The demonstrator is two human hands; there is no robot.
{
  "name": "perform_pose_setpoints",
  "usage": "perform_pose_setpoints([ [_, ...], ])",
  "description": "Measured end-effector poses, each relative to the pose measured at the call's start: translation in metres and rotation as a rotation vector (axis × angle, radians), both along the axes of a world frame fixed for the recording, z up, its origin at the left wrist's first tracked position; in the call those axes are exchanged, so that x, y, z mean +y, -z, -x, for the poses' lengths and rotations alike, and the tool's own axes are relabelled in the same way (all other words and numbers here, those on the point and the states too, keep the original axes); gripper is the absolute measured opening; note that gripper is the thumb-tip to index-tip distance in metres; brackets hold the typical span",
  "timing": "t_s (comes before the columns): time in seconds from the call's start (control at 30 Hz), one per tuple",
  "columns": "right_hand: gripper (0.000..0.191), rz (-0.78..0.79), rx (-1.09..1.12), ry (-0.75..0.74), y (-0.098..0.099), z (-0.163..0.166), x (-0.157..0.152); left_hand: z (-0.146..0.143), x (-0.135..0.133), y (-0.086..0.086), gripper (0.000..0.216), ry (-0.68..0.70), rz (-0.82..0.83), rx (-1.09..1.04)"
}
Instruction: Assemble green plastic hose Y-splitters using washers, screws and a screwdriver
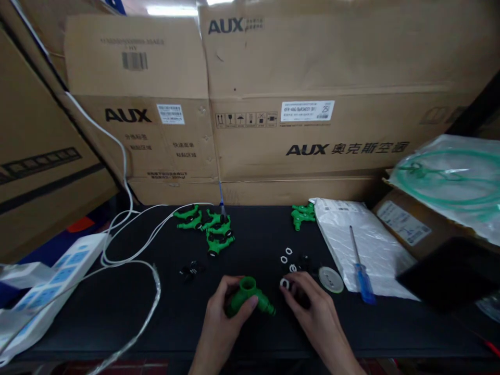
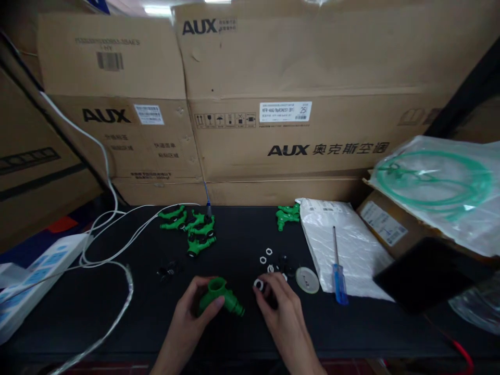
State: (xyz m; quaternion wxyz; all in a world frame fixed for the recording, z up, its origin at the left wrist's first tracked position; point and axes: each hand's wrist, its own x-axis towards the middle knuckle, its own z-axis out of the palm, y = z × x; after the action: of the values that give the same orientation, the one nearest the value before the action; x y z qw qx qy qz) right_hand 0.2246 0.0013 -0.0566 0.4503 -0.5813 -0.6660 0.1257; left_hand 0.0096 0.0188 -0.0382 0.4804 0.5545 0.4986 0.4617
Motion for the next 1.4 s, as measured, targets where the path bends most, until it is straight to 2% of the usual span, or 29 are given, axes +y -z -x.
perform_pose_setpoints([
  [0.07,0.013,0.015,0.183,-0.066,-0.005,0.004,-0.002,0.000,-0.001,0.003,0.021,0.000,-0.039,0.080],
  [0.13,0.015,0.006,0.424,-0.146,-0.013,0.009,-0.004,0.001,-0.004,0.005,0.020,0.028,-0.065,0.149],
  [0.23,0.012,-0.050,0.534,-0.186,-0.022,0.019,-0.007,0.001,-0.009,0.008,0.022,0.060,-0.092,0.193],
  [0.33,0.015,-0.132,0.382,-0.160,-0.025,0.026,-0.009,0.001,-0.012,0.009,0.022,0.067,-0.121,0.181],
  [0.47,0.019,-0.232,0.172,-0.264,-0.028,0.031,-0.010,0.000,-0.012,0.008,0.022,0.085,-0.175,0.123],
  [0.63,0.025,-0.265,0.029,-0.351,-0.033,0.030,-0.009,-0.002,-0.009,0.008,0.022,0.078,-0.225,0.073],
  [0.83,0.028,-0.310,-0.250,-0.343,-0.036,0.023,-0.012,0.000,-0.012,0.012,0.024,0.085,-0.263,0.073],
  [1.0,0.028,-0.326,-0.233,-0.349,-0.038,0.022,-0.014,0.002,-0.012,0.009,0.024,0.097,-0.292,0.050],
  [1.17,0.024,-0.376,-0.305,-0.370,-0.038,0.021,-0.013,0.001,-0.010,0.007,0.025,0.095,-0.296,0.023],
  [1.4,0.026,-0.397,-0.266,-0.363,-0.042,0.017,-0.015,0.000,-0.011,0.007,0.023,0.106,-0.292,-0.021],
])
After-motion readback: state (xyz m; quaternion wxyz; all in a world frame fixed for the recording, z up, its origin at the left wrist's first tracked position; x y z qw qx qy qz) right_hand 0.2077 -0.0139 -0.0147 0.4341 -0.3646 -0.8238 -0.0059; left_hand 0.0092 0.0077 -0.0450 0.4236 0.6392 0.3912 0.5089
